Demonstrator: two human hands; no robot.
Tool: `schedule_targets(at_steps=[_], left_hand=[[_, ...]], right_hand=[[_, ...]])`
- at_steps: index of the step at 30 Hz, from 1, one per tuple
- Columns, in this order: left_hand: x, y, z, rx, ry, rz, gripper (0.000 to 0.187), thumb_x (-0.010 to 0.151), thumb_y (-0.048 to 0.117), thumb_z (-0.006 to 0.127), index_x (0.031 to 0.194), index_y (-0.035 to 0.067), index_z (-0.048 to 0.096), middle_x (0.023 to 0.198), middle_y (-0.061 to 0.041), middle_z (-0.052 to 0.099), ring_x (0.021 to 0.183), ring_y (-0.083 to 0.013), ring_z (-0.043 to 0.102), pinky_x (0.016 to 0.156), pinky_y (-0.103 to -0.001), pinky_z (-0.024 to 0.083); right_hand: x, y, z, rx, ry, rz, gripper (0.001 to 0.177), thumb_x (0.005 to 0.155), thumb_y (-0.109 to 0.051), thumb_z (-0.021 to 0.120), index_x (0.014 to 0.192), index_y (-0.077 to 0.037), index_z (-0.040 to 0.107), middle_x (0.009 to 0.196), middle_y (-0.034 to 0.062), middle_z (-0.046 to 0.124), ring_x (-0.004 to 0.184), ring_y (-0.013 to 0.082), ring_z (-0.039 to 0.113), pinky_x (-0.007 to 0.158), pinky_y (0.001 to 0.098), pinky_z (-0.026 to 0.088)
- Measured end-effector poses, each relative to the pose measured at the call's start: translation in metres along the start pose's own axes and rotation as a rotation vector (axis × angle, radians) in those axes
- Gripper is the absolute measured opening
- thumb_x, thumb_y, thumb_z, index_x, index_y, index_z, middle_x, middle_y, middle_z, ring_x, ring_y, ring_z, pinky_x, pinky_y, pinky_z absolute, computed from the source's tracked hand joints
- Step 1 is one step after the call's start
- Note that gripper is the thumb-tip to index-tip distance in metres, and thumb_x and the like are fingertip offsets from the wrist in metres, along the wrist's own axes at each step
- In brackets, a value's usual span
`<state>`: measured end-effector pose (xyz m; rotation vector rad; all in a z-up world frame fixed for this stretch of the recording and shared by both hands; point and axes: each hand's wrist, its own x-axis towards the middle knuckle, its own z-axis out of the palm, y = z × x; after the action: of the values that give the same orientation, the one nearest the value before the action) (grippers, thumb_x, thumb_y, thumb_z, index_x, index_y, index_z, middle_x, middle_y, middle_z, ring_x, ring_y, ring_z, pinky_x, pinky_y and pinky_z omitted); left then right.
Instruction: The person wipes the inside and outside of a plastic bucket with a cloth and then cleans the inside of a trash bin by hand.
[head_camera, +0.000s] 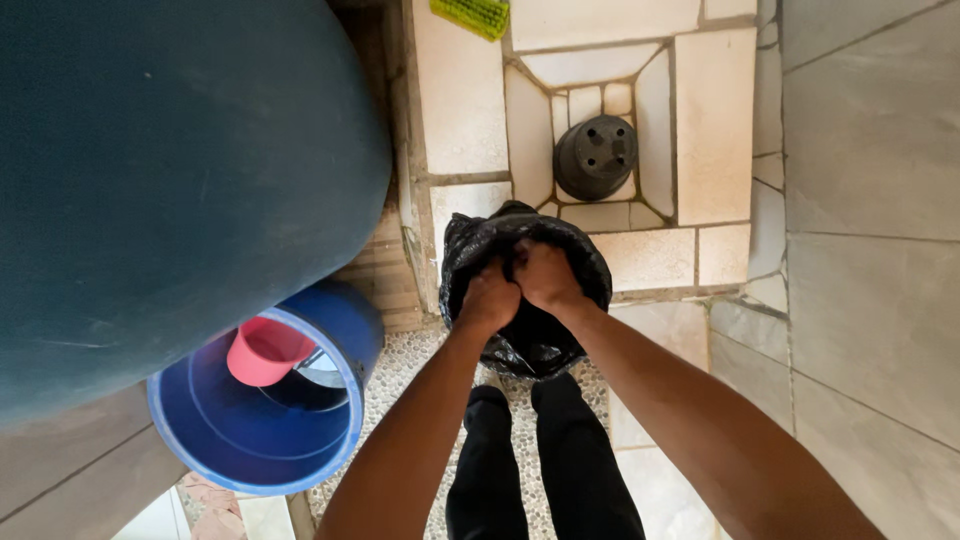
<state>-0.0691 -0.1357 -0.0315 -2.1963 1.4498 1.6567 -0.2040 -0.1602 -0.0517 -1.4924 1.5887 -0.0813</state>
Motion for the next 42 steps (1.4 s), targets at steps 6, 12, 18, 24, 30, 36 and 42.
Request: schedule_targets(at_steps=[6,12,18,24,30,36,42], left_hand=[[-0.062,0.061,-0.061,-0.076,0.297,0.311,0.032,0.096,0.021,0.055,0.124,0.009,0.064,0.129,-0.028,0.065,0.12,-0.0485,0.06,0.105,-0.05,0.048],[-0.083,0.086,-0.119,0.366,0.486,0.59,0.051,0.087,0.017,0.06,0.135,0.004,0.055,0.14,-0.026,0.054,0.126,-0.0395,0.051,0.1,-0.05,0.042],[-0.062,0.059,-0.107,-0.01,0.326,0.575,0.043,0.106,0.025,0.052,0.148,0.019,0.05,0.153,-0.017,0.049,0.144,-0.0405,0.039,0.118,-0.045,0.034],[-0.051,0.042,-0.091,-0.098,0.396,0.586,0.045,0.104,0.009,0.044,0.146,0.022,0.054,0.149,-0.016,0.056,0.139,-0.0378,0.049,0.117,-0.043,0.042],[-0.054,0.043,-0.09,-0.047,0.431,0.581,0.045,0.104,0.006,0.045,0.146,0.02,0.054,0.144,-0.019,0.057,0.137,-0.0384,0.05,0.115,-0.043,0.042],[-0.059,0.04,-0.087,-0.039,0.4,0.551,0.05,0.102,0.002,0.045,0.149,0.02,0.051,0.146,-0.019,0.056,0.136,-0.0393,0.051,0.115,-0.042,0.043],[-0.066,0.055,-0.092,0.286,0.605,0.569,0.05,0.095,0.004,0.058,0.144,0.015,0.058,0.146,-0.022,0.049,0.137,-0.0495,0.045,0.11,-0.059,0.035]], right_hand=[[-0.009,-0.048,-0.044,0.044,0.186,-0.057,0.041,0.09,-0.023,0.064,0.124,0.0,0.065,0.12,0.026,0.069,0.115,0.0421,0.064,0.1,0.0447,0.051],[-0.016,-0.023,-0.037,-0.155,-0.016,-0.105,0.055,0.088,-0.035,0.067,0.131,-0.002,0.059,0.125,0.0264,0.064,0.118,0.0409,0.061,0.102,0.0446,0.047],[-0.033,-0.038,-0.016,-0.051,-0.092,-0.159,0.061,0.103,-0.041,0.048,0.151,-0.004,0.041,0.155,0.0235,0.042,0.144,0.038,0.038,0.119,0.0417,0.029],[-0.069,-0.098,-0.014,0.279,-0.427,-0.058,0.063,0.109,-0.048,0.026,0.16,-0.01,0.027,0.161,0.0185,0.037,0.151,0.0313,0.036,0.123,0.0403,0.029],[-0.085,-0.098,-0.045,-0.349,-0.715,-0.109,0.065,0.103,-0.051,0.019,0.158,-0.021,0.034,0.162,0.0046,0.04,0.146,0.0274,0.042,0.123,0.0396,0.028],[-0.071,-0.08,-0.067,-0.776,-0.841,0.137,0.082,0.1,-0.07,0.02,0.163,-0.018,0.021,0.17,0.0099,0.018,0.156,0.0289,0.019,0.127,0.0434,0.017],[-0.048,-0.092,-0.083,-0.556,-0.562,0.265,0.054,0.105,-0.04,0.038,0.14,-0.01,0.067,0.145,0.0154,0.064,0.134,0.0326,0.061,0.112,0.0437,0.048]])
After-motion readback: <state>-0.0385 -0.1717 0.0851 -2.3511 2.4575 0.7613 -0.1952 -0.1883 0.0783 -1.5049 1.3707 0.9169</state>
